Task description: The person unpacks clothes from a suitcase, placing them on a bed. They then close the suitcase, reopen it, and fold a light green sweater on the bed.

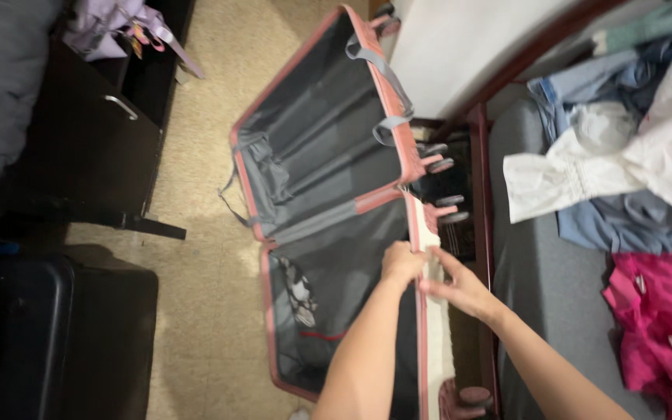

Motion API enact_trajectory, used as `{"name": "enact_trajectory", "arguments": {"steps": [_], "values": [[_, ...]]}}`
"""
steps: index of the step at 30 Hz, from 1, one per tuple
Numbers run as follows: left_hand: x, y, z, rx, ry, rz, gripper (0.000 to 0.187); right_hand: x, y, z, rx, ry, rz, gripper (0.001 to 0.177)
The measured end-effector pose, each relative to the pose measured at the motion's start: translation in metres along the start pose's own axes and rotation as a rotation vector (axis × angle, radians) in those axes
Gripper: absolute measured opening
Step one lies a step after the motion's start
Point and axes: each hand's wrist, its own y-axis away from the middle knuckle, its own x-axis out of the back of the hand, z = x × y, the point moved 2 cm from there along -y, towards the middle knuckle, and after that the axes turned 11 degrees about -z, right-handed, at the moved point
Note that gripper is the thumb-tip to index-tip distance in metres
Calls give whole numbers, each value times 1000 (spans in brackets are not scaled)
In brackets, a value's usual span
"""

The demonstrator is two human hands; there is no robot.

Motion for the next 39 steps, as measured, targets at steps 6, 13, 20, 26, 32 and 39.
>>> {"name": "enact_trajectory", "arguments": {"steps": [6, 13, 20, 26, 32, 39], "values": [[-8, -25, -42, 21, -88, 169, 32, -82, 15, 8, -134, 404, 55, 113], [2, -11, -95, 58, 328, -78, 51, -132, -30, 36, -454, 454, 230, 52], [77, 35, -223, 13, -127, 79, 54, -149, -73, 79, -406, 347, 301, 49], [121, 86, -318, 194, -192, 135, 52, -191, -87, 132, -463, 303, 278, 39], [113, 147, -378, 365, -297, 17, 50, -228, -66, 194, -502, 262, 269, 41], [93, 174, -449, 459, -311, 30, 51, -255, -53, 233, -322, 196, 425, 59]]}}
